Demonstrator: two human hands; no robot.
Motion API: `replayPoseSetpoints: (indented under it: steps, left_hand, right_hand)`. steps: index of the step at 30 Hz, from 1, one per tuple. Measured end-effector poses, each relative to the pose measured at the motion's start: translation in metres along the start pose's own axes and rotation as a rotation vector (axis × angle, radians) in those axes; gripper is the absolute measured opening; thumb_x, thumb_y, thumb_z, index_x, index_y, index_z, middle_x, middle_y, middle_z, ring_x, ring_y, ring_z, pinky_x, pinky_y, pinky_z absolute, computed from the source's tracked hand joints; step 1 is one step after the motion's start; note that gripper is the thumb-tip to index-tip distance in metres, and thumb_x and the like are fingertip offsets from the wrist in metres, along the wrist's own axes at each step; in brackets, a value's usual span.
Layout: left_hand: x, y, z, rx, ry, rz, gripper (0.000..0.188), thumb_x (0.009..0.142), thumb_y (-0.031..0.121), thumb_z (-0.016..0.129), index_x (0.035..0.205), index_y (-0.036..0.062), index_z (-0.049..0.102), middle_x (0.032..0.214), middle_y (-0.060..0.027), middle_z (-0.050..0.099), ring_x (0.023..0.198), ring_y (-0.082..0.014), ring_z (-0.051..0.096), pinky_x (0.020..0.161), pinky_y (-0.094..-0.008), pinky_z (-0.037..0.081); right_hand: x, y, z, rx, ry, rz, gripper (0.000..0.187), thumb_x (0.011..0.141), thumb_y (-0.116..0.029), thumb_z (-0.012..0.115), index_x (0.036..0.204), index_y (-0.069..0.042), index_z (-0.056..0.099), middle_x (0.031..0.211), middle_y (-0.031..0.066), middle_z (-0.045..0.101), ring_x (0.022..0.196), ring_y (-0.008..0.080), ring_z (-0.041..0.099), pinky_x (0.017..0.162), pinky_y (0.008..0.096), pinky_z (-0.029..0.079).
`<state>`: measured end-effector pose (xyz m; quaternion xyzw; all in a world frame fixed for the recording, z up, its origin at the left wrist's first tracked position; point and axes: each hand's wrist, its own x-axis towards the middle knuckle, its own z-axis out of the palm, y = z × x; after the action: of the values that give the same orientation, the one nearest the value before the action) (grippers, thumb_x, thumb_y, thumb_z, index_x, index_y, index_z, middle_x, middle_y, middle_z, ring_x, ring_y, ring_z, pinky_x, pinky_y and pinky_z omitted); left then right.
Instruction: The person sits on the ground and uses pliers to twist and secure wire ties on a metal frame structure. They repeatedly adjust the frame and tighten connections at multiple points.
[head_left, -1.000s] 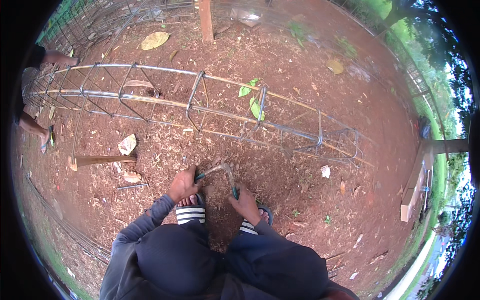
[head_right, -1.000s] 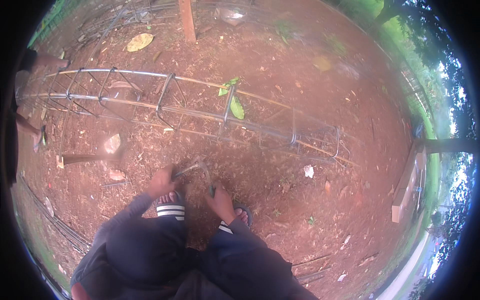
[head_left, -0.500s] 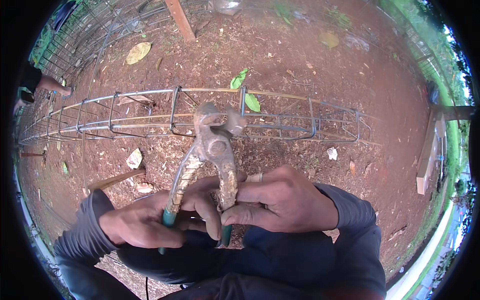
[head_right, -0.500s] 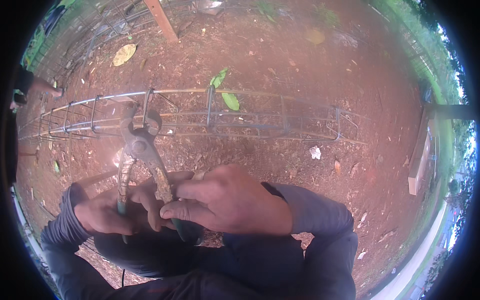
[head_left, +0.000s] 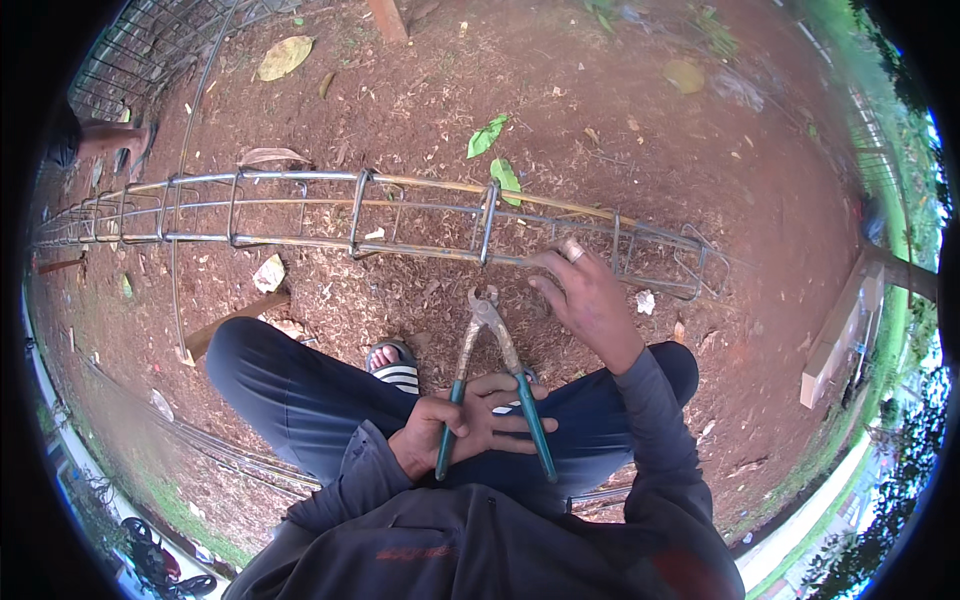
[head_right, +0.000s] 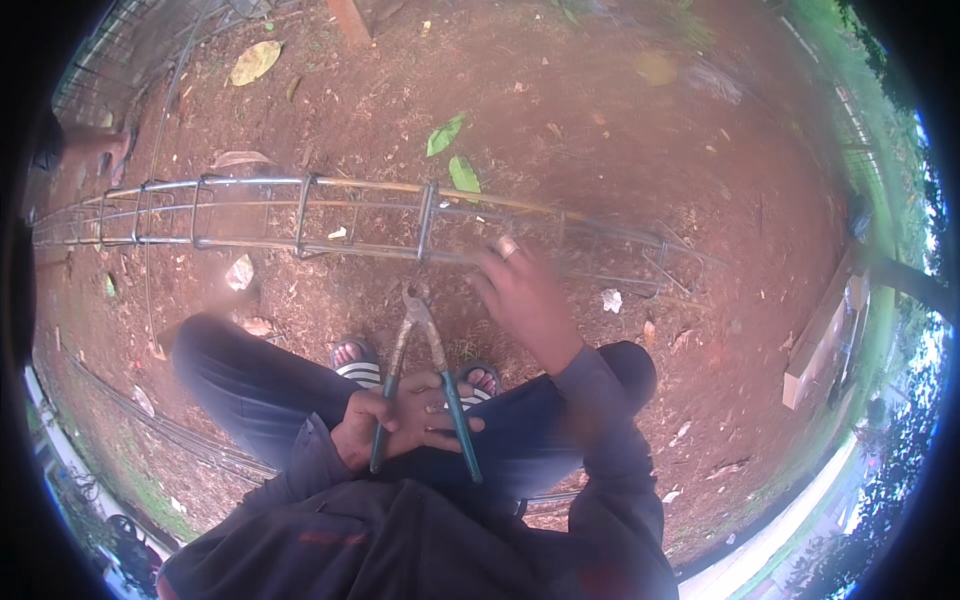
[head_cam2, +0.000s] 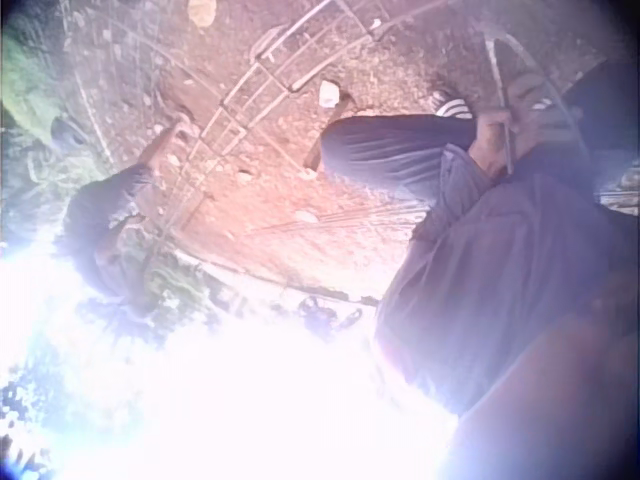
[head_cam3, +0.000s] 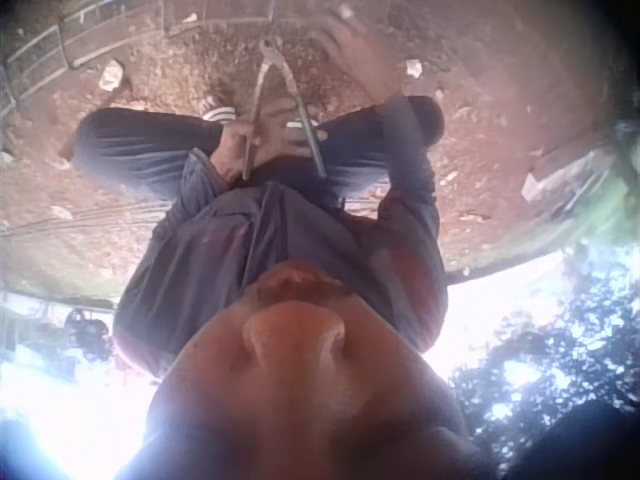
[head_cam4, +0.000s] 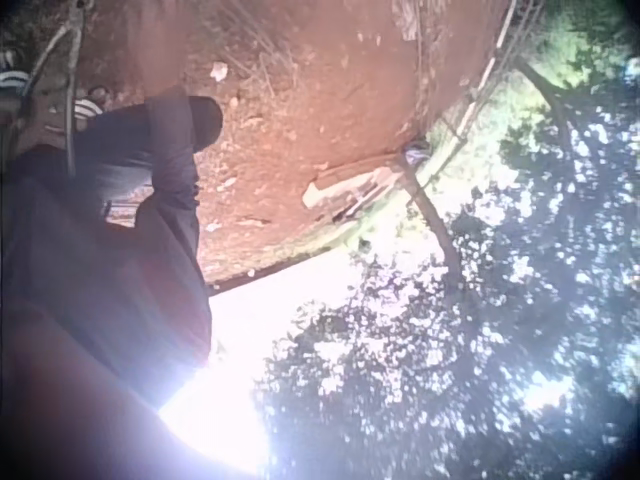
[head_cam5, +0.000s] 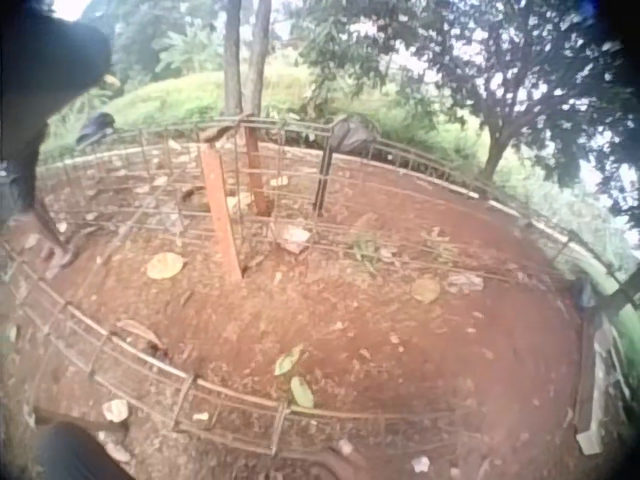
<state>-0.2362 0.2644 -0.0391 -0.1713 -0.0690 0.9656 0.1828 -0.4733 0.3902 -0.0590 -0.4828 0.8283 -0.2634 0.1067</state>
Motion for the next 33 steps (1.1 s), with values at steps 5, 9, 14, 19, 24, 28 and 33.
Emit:
replayPoseSetpoints:
  steps: [5, 9, 14, 19, 24, 28, 33]
  left_hand:
    - [0.019, 0.0, -0.009, -0.003, 0.044, 0.072, 0.078, 0.058, 0.01, 0.066, 0.135, 0.0127, 0.063, 0.156, -0.024, 0.046, 0.145, -0.0563, 0.043, 0.119, -0.0755, 0.031]
    - [0.031, -0.004, -0.016, -0.016, 0.06, 0.111, 0.073, 0.057, 0.009, 0.066, 0.13, 0.0154, 0.064, 0.152, -0.0221, 0.049, 0.141, -0.0528, 0.048, 0.117, -0.0744, 0.035]
    - [0.042, -0.008, -0.023, -0.044, 0.042, 0.182, 0.064, 0.06, 0.005, 0.062, 0.124, 0.0131, 0.063, 0.152, -0.0182, 0.052, 0.138, -0.0529, 0.052, 0.118, -0.0757, 0.033]
    - [0.048, -0.013, -0.019, -0.08, 0.064, 0.246, 0.049, 0.06, 0.002, 0.06, 0.107, 0.0133, 0.058, 0.128, -0.0149, 0.058, 0.122, -0.0458, 0.061, 0.114, -0.073, 0.037]
    - [0.041, -0.02, -0.012, -0.182, 0.123, 0.281, 0.036, 0.066, 0.002, 0.057, 0.099, 0.0172, 0.054, 0.099, -0.0088, 0.051, 0.08, -0.0251, 0.059, 0.08, -0.0494, 0.053]
    - [0.031, -0.003, 0.018, -0.108, 0.319, 0.236, 0.024, 0.075, 0.006, 0.053, 0.097, 0.0155, 0.05, 0.088, -0.0043, 0.049, 0.071, -0.0183, 0.049, 0.066, -0.0357, 0.043]
    - [0.024, 0.015, 0.052, 0.3, 0.729, 0.071, 0.017, 0.105, 0.026, 0.047, 0.107, 0.0094, 0.045, 0.079, -0.0036, 0.049, 0.059, -0.0168, 0.047, 0.055, -0.0395, 0.044]
  right_hand:
    - [0.011, 0.01, 0.012, 0.18, -0.066, 0.137, 0.019, 0.096, -0.016, 0.073, 0.113, -0.008, 0.074, 0.108, 0.0114, 0.069, 0.101, 0.035, 0.068, 0.09, 0.0448, 0.053]
    - [0.025, 0.03, 0.006, 0.333, -0.224, 0.172, 0.017, 0.097, -0.018, 0.071, 0.111, -0.008, 0.075, 0.103, 0.0121, 0.073, 0.101, 0.0342, 0.069, 0.092, 0.0456, 0.052]
    - [0.029, 0.034, 0.006, 0.309, -0.281, 0.145, 0.015, 0.098, -0.019, 0.07, 0.108, -0.008, 0.074, 0.095, 0.0123, 0.074, 0.098, 0.0336, 0.069, 0.091, 0.0465, 0.052]
    - [0.027, 0.032, 0.006, 0.358, -0.283, 0.165, 0.013, 0.097, -0.017, 0.071, 0.105, -0.007, 0.073, 0.094, 0.0138, 0.073, 0.094, 0.0351, 0.068, 0.087, 0.0464, 0.051]
    - [0.022, 0.032, 0.008, 0.358, -0.194, 0.138, 0.012, 0.096, -0.015, 0.071, 0.105, -0.007, 0.073, 0.1, 0.0145, 0.071, 0.092, 0.0371, 0.067, 0.085, 0.0473, 0.051]
    - [0.019, 0.017, 0.005, 0.292, -0.1, 0.129, 0.012, 0.095, -0.014, 0.073, 0.104, -0.007, 0.073, 0.099, 0.0149, 0.068, 0.092, 0.0382, 0.067, 0.083, 0.049, 0.051]
    - [0.001, 0.0, 0.007, 0.106, 0.051, 0.123, 0.016, 0.094, -0.017, 0.073, 0.108, -0.009, 0.071, 0.098, 0.0169, 0.068, 0.089, 0.0397, 0.068, 0.081, 0.0495, 0.053]
